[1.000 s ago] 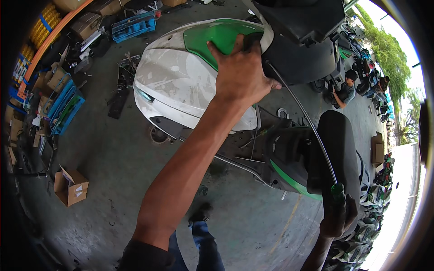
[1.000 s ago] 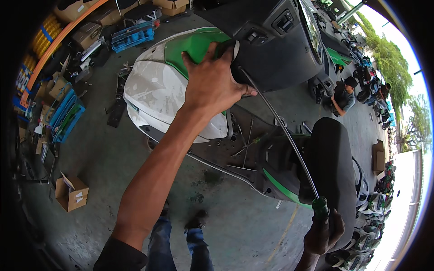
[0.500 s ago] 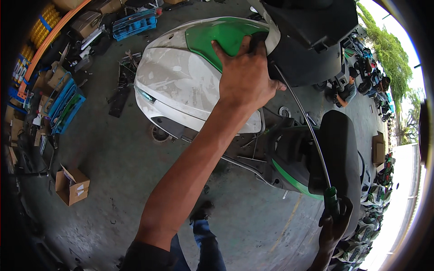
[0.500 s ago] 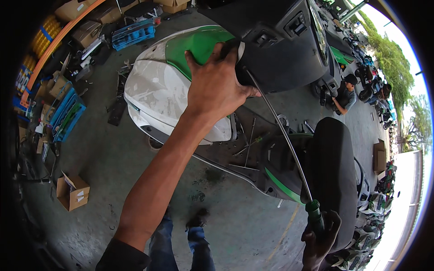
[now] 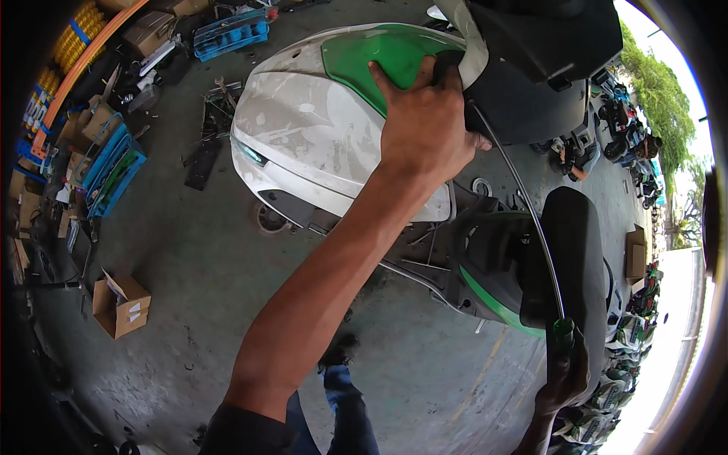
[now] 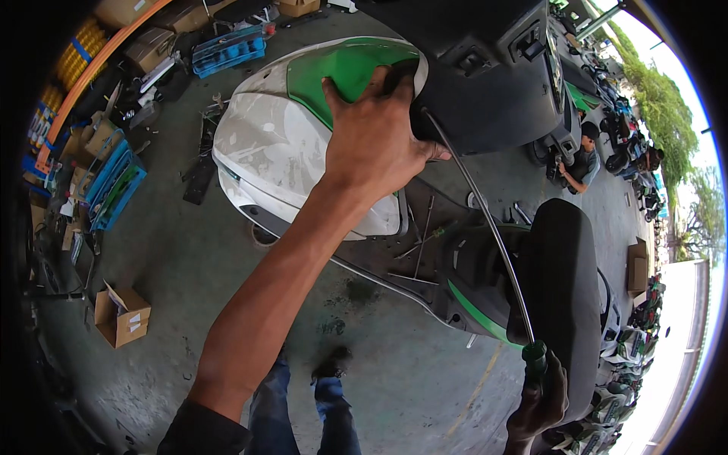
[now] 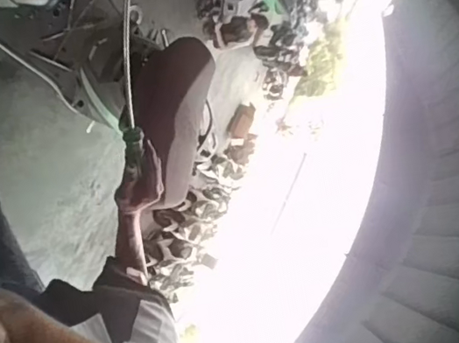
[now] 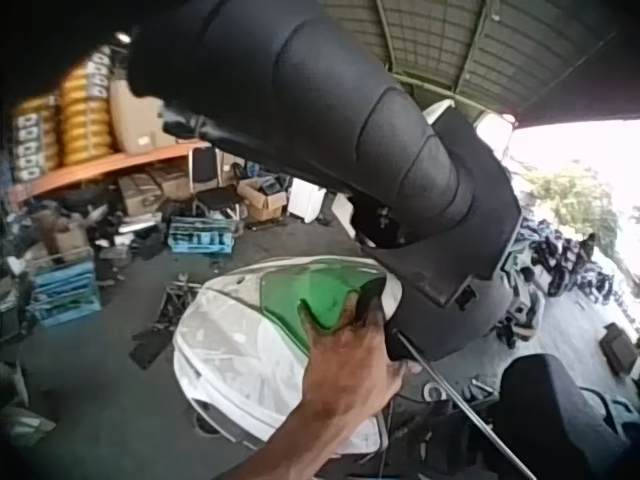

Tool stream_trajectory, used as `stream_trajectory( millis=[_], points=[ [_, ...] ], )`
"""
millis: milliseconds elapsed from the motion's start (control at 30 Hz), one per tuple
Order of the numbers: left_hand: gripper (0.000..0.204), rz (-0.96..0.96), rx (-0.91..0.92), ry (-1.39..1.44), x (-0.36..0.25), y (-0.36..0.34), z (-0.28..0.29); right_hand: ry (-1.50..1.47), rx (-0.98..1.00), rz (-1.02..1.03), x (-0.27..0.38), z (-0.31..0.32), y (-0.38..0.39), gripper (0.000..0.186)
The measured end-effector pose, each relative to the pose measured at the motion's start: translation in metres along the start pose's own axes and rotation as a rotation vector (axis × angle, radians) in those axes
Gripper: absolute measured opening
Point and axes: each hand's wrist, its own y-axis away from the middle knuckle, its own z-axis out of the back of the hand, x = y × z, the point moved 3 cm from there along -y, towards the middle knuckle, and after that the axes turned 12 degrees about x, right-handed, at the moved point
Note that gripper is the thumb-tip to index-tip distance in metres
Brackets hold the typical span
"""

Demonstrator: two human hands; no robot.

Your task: The person uses a screwdriver to remove and replace screws on the front body panel and dashboard assembly of an electric scooter.

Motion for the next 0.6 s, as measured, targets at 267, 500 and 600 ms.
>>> stream_trajectory(
  millis=[267,500,600],
  points=[
    [0.098,-0.01,-0.025,-0.007,0.0,0.002,0.0,-0.589,0.131,-0.068,0.005,0.01,-0.018,0.059],
    [0.091,0.033,0.048,-0.01,-0.001,0.001,0.001,-0.619,0.114,0.071,0.001,0.005,-0.008,0.05],
    [0.086,-0.005,0.024,0.0,-0.002,0.0,-0.003,-0.312,0.061,0.008,0.021,0.016,-0.028,0.036]
  ],
)
